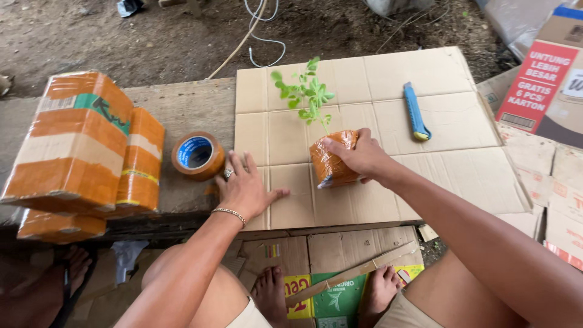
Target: The person uses a utility knife to score and cut a large piece of cardboard. They then fold the cardboard around a potted plant to form a box, securing the sides with tape.
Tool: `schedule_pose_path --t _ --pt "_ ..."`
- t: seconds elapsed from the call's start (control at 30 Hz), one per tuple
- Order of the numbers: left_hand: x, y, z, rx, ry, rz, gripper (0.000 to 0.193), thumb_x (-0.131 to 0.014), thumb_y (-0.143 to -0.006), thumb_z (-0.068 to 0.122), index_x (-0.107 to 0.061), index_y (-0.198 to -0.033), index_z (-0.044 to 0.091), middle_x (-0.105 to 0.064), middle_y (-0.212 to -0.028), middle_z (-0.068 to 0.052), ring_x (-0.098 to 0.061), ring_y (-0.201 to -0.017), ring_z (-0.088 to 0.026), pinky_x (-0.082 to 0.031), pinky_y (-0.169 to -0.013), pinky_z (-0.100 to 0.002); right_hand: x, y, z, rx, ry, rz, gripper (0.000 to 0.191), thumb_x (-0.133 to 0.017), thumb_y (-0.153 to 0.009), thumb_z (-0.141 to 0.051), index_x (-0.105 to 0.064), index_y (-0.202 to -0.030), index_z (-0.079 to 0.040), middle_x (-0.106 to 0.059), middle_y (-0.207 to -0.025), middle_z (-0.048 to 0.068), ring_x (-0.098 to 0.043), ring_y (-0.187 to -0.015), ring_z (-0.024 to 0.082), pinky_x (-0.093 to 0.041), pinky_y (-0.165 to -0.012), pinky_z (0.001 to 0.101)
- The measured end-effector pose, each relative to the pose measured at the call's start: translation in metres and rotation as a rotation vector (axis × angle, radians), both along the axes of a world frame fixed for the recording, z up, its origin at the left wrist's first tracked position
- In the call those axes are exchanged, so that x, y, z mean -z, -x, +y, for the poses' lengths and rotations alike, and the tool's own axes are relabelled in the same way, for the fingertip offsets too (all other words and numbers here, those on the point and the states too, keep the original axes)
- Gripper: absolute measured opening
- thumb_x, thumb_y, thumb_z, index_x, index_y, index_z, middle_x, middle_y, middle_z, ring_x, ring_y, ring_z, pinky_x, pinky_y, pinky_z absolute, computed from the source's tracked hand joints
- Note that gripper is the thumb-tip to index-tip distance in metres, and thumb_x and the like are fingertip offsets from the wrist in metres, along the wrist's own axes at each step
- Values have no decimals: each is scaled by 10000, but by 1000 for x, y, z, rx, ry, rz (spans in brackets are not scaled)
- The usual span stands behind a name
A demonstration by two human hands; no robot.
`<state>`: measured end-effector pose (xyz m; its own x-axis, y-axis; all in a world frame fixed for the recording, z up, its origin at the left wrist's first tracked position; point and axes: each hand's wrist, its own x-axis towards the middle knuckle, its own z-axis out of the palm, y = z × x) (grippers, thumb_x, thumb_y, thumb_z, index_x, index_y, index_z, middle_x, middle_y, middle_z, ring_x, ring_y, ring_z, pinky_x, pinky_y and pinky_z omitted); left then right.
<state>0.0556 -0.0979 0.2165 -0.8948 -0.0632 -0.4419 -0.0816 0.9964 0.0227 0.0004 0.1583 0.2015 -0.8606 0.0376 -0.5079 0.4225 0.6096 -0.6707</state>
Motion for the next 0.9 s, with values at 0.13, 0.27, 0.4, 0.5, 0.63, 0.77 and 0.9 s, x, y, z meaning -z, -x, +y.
schedule_pose_path --t 0.13,0.27,0.4,0.5,0.63,0.77,0.9 --pt "12 -2 17 -223 -21 26 1167 -668 -877 648 -36 -1605 -10 -307 -1536 -304 -409 -1407 -451 -424 -1083 -585 11 4 31 13 272 -42 1003 -710 -742 -616 -311 -1451 -28 -583 -1298 183 -669 -1085 241 -613 -783 429" --pt "42 9 11 -225 -78 151 1075 -701 -898 522 -109 -1560 -83 -404 -1430 -324 -534 -1273 -468 -515 -1004 -511 33 4 42 48 366 -51 908 -741 -780 -543 -380 -1447 -42 -600 -1301 149 -637 -1133 211 -567 -876 410" --pt "64 19 2 -209 -113 193 1029 -721 -916 433 -135 -1537 -142 -404 -1407 -378 -559 -1228 -501 -518 -1007 -486 53 -1 40 -26 485 -1 850 -729 -777 -550 -540 -1409 -14 -674 -1243 137 -640 -1091 196 -539 -870 368" --pt "62 19 -1 -245 -117 181 1027 -743 -897 447 -174 -1516 -142 -409 -1415 -380 -540 -1253 -504 -506 -1022 -490 61 -7 40 -37 522 21 851 -742 -789 -547 -549 -1400 14 -680 -1227 141 -628 -1108 202 -510 -924 340" --pt "45 16 -1 -304 -158 93 883 -750 -898 474 -347 -1441 -94 -511 -1380 -330 -543 -1286 -457 -494 -1047 -484 65 -10 48 25 433 -52 902 -764 -747 -526 -404 -1426 -55 -613 -1242 132 -608 -1150 220 -524 -933 395" --pt "39 15 -3 -327 -382 280 715 -751 -871 336 -447 -1371 -76 -663 -1223 -271 -671 -1141 -358 -540 -977 -434 68 -10 56 -84 446 -49 916 -796 -708 -533 -426 -1403 -64 -620 -1246 143 -622 -1159 216 -521 -962 370" --pt "52 19 -6 -459 -888 335 510 -694 -866 202 -591 -1286 -69 -736 -1151 -202 -716 -1008 -262 -571 -891 -400 76 -12 57 -198 474 -44 882 -812 -698 -532 -482 -1335 -18 -650 -1189 170 -653 -1115 232 -540 -945 368"
